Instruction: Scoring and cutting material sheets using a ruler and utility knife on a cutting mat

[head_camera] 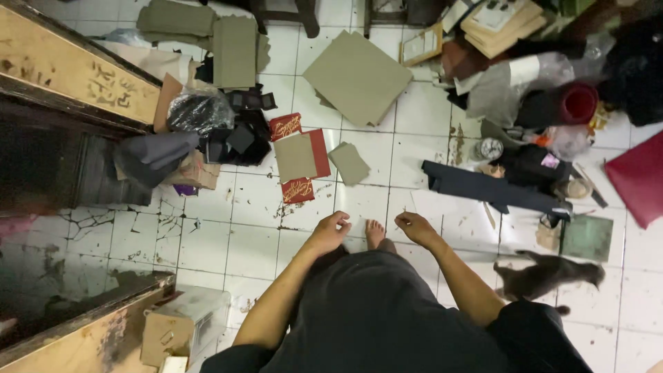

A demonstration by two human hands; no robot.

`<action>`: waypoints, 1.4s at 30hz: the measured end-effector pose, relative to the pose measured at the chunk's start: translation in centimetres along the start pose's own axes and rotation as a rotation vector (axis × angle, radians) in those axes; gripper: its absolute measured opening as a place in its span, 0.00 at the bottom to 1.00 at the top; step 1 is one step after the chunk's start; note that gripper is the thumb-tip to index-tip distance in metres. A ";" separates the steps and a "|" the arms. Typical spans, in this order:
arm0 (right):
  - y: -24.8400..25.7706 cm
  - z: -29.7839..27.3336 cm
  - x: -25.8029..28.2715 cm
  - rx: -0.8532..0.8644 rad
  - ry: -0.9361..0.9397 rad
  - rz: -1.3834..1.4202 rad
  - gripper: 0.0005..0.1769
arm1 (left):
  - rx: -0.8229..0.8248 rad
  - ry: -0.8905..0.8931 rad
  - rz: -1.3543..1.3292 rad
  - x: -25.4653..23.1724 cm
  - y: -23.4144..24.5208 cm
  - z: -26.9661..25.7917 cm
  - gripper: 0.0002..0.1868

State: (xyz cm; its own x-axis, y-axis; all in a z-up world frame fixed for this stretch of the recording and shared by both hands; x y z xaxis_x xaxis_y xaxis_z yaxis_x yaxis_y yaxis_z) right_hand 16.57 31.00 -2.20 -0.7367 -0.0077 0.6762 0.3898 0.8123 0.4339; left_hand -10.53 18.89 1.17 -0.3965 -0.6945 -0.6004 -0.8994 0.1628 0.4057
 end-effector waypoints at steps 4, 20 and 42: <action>4.0 9.4 6.8 -0.022 0.087 0.015 0.21 | -0.030 0.041 -0.108 0.6 6.0 4.0 0.16; 13.7 35.6 30.7 -0.274 0.295 0.123 0.16 | -0.205 -0.037 -0.149 -4.1 35.3 19.9 0.18; 43.4 78.5 48.2 -0.784 0.198 0.194 0.15 | 0.049 -0.054 0.199 -28.0 75.1 59.5 0.17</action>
State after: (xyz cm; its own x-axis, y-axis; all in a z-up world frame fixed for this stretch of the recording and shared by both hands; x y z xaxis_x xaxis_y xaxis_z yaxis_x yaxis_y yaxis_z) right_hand -45.47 111.64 2.48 -0.5341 -0.0715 0.8424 0.8260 0.1683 0.5380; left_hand -77.89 92.29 7.42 -0.5757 -0.6066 -0.5483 -0.8095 0.3279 0.4871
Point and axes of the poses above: each hand's wrist, its own z-axis towards the middle knuckle, its own y-axis out of the back of the hand, x = y × z, the point moved 3 cm from there along z, towards the middle knuckle, and after that the axes turned 14 degrees about y, right-handed, at the moved point
